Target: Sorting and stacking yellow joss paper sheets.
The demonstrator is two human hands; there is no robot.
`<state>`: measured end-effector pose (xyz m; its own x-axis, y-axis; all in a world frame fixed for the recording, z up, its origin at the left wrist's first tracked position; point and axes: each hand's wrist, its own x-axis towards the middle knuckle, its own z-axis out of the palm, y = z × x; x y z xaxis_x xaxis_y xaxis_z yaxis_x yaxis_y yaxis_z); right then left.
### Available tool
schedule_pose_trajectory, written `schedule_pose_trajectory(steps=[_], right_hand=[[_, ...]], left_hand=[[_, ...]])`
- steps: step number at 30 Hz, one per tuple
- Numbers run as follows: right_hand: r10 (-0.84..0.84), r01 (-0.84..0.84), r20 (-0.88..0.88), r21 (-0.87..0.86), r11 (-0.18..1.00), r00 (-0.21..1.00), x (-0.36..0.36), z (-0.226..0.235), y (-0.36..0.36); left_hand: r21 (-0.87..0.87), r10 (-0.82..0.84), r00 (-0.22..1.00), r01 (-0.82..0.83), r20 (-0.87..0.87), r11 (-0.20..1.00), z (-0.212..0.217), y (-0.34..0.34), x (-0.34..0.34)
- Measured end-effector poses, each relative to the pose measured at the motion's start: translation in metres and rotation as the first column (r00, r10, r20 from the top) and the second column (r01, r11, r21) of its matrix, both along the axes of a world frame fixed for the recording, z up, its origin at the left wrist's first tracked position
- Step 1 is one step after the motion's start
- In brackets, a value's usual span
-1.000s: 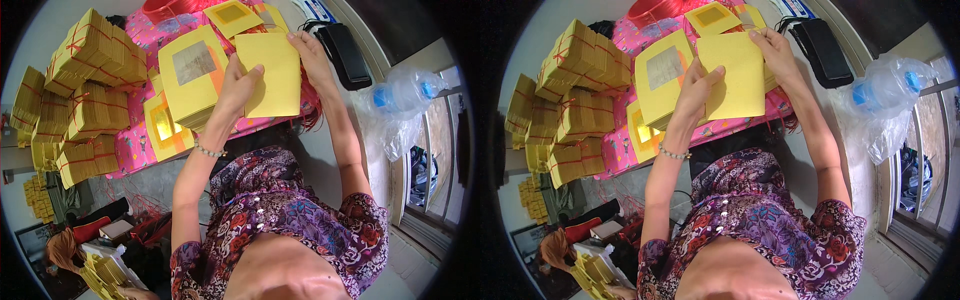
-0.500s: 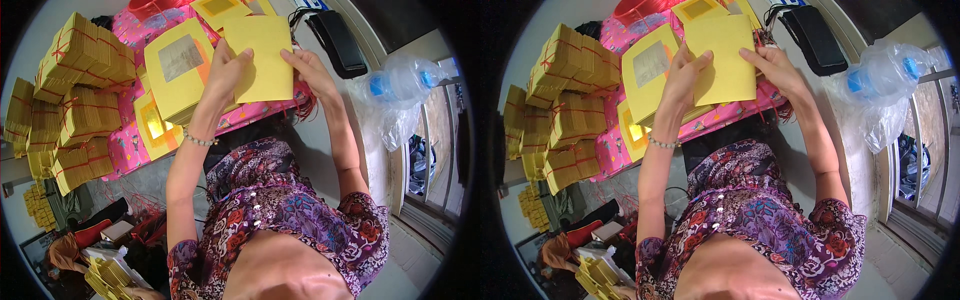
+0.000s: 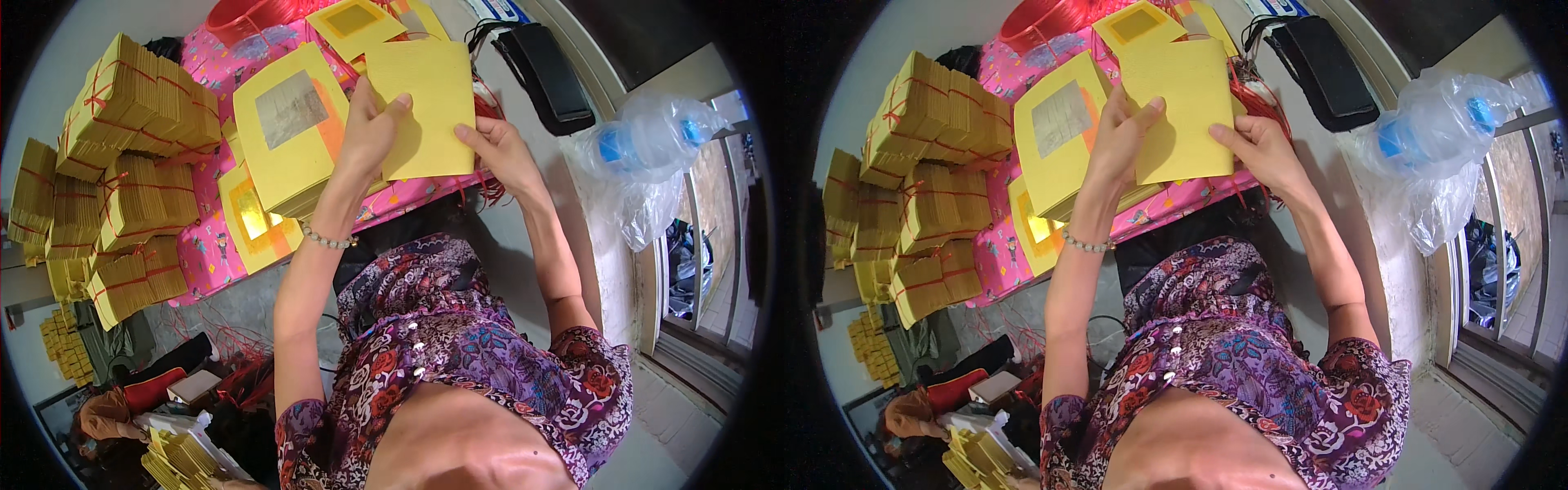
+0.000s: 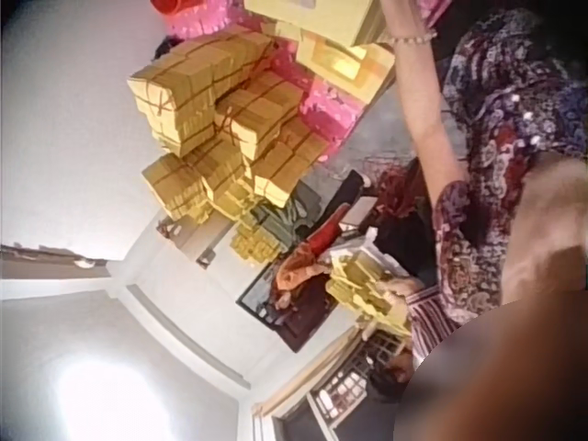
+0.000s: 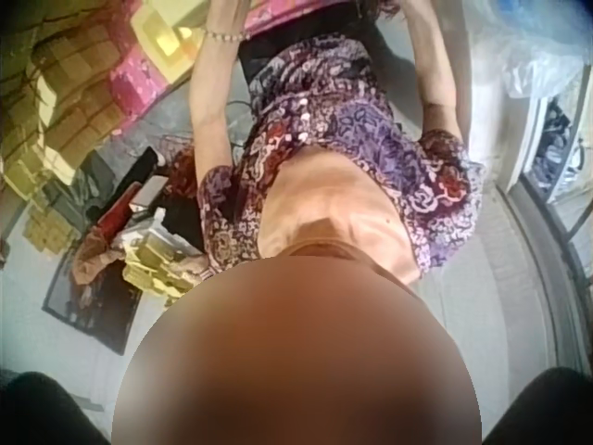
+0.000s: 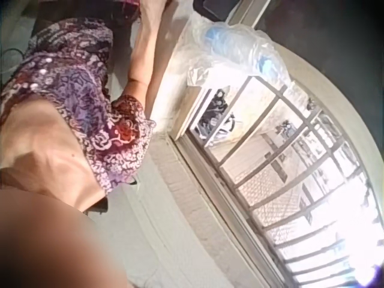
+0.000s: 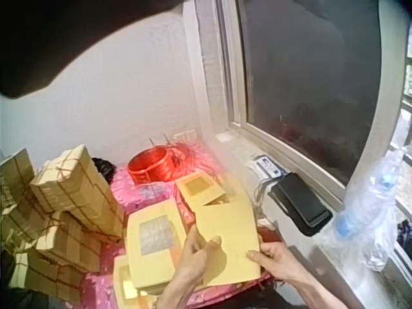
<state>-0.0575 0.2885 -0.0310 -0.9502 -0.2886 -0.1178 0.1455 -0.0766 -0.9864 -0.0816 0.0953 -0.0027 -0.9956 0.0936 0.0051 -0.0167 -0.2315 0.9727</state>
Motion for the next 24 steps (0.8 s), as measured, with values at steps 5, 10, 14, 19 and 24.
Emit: schedule_pose_trajectory(steps=[5, 10, 14, 19, 24], right_hand=[[0.026, -0.028, 0.061, 0.030, 0.999, 0.998, 0.014, -0.006, 0.001], [0.002, -0.006, 0.095, 0.040, 0.999, 0.995, 0.014, -0.001, -0.001], [0.042, -0.044, 0.060, 0.029, 0.999, 0.997, 0.008, -0.004, 0.009], [-0.019, 0.019, -0.009, -0.045, 0.999, 1.000, 0.005, 0.012, -0.001], [-0.026, 0.025, -0.007, -0.036, 0.999, 1.000, -0.020, 0.000, 0.016]], left_hand=[[0.012, 0.012, 0.999, -0.011, -0.035, 1.000, 0.002, -0.001, 0.001], [-0.024, 0.041, 0.994, -0.044, -0.100, 0.999, -0.013, -0.001, 0.000], [-0.016, 0.030, 0.999, -0.031, -0.041, 0.999, -0.004, 0.001, 0.007], [-0.047, -0.032, 0.997, 0.029, -0.068, 0.998, 0.001, -0.001, 0.012], [-0.134, -0.104, 0.994, 0.099, -0.034, 0.986, 0.004, 0.001, 0.012]])
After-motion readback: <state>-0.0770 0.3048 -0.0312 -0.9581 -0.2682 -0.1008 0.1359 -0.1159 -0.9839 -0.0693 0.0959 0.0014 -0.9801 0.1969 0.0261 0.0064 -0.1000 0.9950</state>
